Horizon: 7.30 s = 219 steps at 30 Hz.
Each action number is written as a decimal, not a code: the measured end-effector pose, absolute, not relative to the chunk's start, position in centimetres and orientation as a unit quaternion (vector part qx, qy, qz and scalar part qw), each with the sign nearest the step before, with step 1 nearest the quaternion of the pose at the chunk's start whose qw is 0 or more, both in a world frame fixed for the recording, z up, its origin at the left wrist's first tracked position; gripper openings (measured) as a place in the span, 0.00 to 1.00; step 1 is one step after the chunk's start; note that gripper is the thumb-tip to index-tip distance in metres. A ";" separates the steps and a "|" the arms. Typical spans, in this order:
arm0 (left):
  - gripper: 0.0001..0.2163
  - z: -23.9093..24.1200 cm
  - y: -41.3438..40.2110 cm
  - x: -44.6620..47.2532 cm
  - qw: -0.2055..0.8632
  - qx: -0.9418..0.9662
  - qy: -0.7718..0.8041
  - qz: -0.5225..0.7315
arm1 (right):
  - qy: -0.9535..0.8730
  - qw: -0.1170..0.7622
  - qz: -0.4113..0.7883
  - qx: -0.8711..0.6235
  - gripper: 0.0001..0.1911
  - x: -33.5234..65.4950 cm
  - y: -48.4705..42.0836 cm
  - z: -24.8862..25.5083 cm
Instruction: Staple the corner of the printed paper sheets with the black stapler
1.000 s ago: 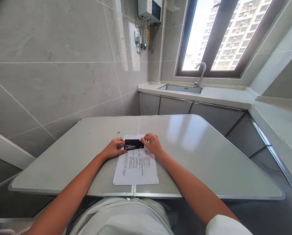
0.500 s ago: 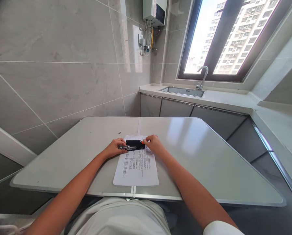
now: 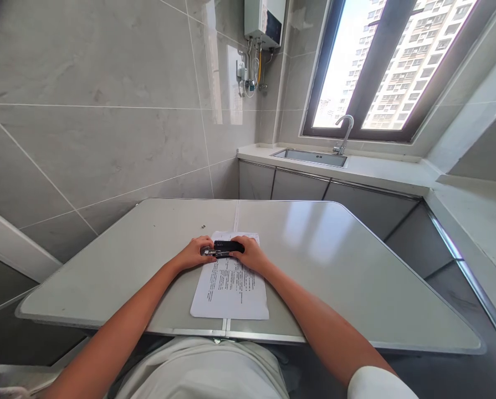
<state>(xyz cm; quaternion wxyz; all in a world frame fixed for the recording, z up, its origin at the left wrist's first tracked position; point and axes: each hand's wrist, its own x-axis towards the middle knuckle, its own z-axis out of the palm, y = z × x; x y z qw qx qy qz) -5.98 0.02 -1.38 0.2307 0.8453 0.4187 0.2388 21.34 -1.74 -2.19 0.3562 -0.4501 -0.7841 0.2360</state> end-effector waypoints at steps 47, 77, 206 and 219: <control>0.22 -1.1 0.8 -6.7 0.789 0.384 0.291 0.382 | -0.736 0.548 0.064 -0.392 0.12 20.7 -3.4 -1.2; 0.26 0.1 -1.5 -5.9 0.652 0.648 0.244 0.311 | -0.921 0.330 -0.094 -0.185 0.21 18.3 -6.5 0.1; 0.17 -0.4 0.8 -6.1 0.396 0.707 0.395 0.434 | -0.631 0.310 0.120 -0.701 0.21 26.6 0.3 -2.6; 0.16 -1.0 1.0 -6.2 0.360 0.745 0.409 0.384 | -0.633 0.300 0.121 -0.703 0.22 26.7 0.7 -3.3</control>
